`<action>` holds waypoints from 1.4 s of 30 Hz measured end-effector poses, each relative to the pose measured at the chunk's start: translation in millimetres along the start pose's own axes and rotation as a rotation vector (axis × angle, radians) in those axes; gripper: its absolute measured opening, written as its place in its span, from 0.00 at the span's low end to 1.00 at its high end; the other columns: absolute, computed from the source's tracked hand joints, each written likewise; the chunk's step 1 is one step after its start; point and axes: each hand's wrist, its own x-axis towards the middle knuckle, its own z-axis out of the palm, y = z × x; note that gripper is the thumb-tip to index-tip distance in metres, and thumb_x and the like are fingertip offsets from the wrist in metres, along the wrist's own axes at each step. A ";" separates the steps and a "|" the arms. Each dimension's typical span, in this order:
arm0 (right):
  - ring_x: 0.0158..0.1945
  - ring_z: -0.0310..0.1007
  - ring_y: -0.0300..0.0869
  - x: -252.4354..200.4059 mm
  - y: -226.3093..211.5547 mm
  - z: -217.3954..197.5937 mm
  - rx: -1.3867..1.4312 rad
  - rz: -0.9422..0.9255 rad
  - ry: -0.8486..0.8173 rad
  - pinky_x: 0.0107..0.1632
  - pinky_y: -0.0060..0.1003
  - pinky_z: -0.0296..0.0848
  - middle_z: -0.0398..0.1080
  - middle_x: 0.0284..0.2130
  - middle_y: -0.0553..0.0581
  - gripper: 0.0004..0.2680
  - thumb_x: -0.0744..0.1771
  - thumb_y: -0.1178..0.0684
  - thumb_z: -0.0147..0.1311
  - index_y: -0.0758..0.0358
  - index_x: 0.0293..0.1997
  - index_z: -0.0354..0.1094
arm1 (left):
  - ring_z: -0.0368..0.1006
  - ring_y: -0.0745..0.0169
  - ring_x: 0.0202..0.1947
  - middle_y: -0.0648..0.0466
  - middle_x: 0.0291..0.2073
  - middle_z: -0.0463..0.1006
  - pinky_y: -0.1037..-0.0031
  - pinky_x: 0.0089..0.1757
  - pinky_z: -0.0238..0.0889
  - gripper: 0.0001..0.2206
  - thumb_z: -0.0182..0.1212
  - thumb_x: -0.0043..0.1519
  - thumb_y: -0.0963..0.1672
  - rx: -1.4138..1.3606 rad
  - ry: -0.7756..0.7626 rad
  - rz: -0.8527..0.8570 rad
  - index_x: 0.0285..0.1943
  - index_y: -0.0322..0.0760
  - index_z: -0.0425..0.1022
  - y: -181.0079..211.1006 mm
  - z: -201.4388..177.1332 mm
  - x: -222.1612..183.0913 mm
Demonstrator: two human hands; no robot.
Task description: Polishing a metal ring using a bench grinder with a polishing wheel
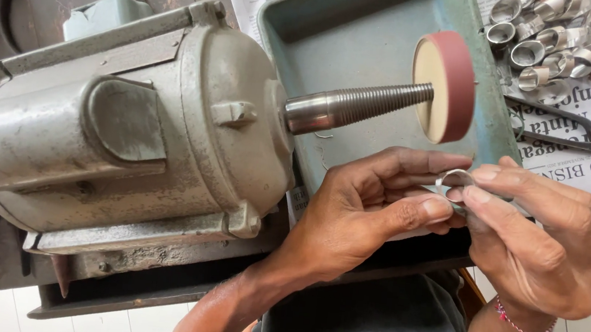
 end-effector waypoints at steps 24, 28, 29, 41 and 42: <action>0.46 0.79 0.65 13.1 6.0 15.4 0.004 0.135 -0.076 0.49 0.55 0.78 0.76 0.46 0.83 0.02 0.75 0.72 0.61 0.79 0.51 0.73 | 0.78 0.57 0.41 0.44 0.47 0.80 0.73 0.49 0.76 0.16 0.61 0.65 0.42 0.053 0.148 0.112 0.57 0.23 0.74 2.6 -2.8 22.8; 0.46 0.79 0.67 10.5 8.5 16.3 0.020 0.143 -0.069 0.50 0.56 0.79 0.75 0.45 0.85 0.03 0.75 0.73 0.62 0.81 0.50 0.72 | 0.78 0.58 0.42 0.45 0.47 0.80 0.74 0.48 0.76 0.15 0.61 0.66 0.42 0.051 0.131 0.141 0.57 0.24 0.75 -2.1 -4.1 25.5; 0.47 0.79 0.67 10.7 8.5 16.5 0.029 0.147 -0.065 0.51 0.56 0.79 0.75 0.45 0.85 0.03 0.75 0.74 0.61 0.82 0.50 0.72 | 0.78 0.58 0.42 0.46 0.47 0.80 0.74 0.48 0.76 0.14 0.61 0.67 0.42 0.051 0.125 0.148 0.56 0.24 0.75 -2.2 -4.3 25.7; 0.47 0.78 0.67 5.4 14.2 21.1 0.044 0.166 -0.064 0.50 0.56 0.78 0.75 0.46 0.86 0.04 0.75 0.74 0.65 0.82 0.50 0.72 | 0.78 0.59 0.42 0.46 0.46 0.80 0.75 0.47 0.75 0.13 0.61 0.68 0.42 0.037 0.114 0.168 0.57 0.26 0.75 -5.6 -10.1 29.9; 0.47 0.78 0.67 5.4 14.7 21.6 0.037 0.164 -0.069 0.50 0.56 0.78 0.75 0.46 0.85 0.05 0.75 0.74 0.66 0.82 0.50 0.72 | 0.78 0.59 0.42 0.46 0.46 0.80 0.75 0.47 0.76 0.14 0.61 0.68 0.42 0.031 0.109 0.174 0.58 0.26 0.75 -5.7 -10.8 30.2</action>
